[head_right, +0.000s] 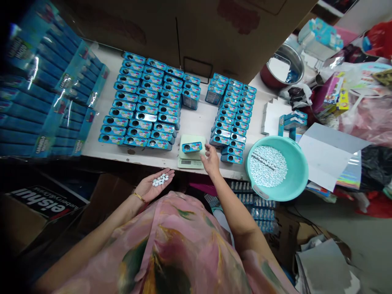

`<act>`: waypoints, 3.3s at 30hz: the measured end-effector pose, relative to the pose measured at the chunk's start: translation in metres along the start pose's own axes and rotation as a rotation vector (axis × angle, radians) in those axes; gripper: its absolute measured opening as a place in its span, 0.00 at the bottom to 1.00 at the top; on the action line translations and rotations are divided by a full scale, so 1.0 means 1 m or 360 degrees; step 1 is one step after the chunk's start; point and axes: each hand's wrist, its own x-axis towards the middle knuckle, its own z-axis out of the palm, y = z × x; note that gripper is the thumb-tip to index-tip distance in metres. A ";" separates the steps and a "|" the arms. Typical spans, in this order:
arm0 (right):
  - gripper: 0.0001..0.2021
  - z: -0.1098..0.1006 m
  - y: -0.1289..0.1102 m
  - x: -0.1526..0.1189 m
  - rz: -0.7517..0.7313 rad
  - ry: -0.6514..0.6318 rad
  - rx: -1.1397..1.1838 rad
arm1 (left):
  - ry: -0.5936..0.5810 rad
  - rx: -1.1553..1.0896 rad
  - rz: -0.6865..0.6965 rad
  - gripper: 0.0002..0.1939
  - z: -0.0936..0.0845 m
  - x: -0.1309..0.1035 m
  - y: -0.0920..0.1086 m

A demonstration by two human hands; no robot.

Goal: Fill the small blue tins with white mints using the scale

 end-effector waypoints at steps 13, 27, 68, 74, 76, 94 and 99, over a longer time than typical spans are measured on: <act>0.26 0.010 0.015 0.023 0.0039 -0.0321 0.0080 | 0.0151 -0.0073 0.0075 0.14 -0.004 0.000 0.006; 0.10 0.024 -0.037 -0.088 -0.0380 -0.0766 -0.0174 | 0.0165 0.0241 -0.0127 0.15 0.001 0.013 -0.025; 0.16 -0.005 -0.073 -0.002 -0.0858 -0.0327 -0.0947 | 0.0028 -0.0193 0.0121 0.14 0.070 0.067 0.013; 0.14 0.014 -0.022 0.022 -0.0245 -0.0142 -0.0107 | 0.0113 -0.0161 0.0148 0.12 0.058 0.057 0.021; 0.15 0.019 -0.008 0.028 -0.0134 -0.0140 0.0054 | 0.0158 -0.0168 0.0160 0.12 0.050 0.051 0.022; 0.11 0.058 -0.040 -0.086 -0.0901 -0.0906 -0.1092 | 0.0084 0.0060 -0.0293 0.12 0.013 0.010 -0.024; 0.08 0.056 -0.038 -0.087 -0.0862 -0.0901 -0.1178 | 0.0118 0.0098 -0.0342 0.12 0.008 0.009 -0.025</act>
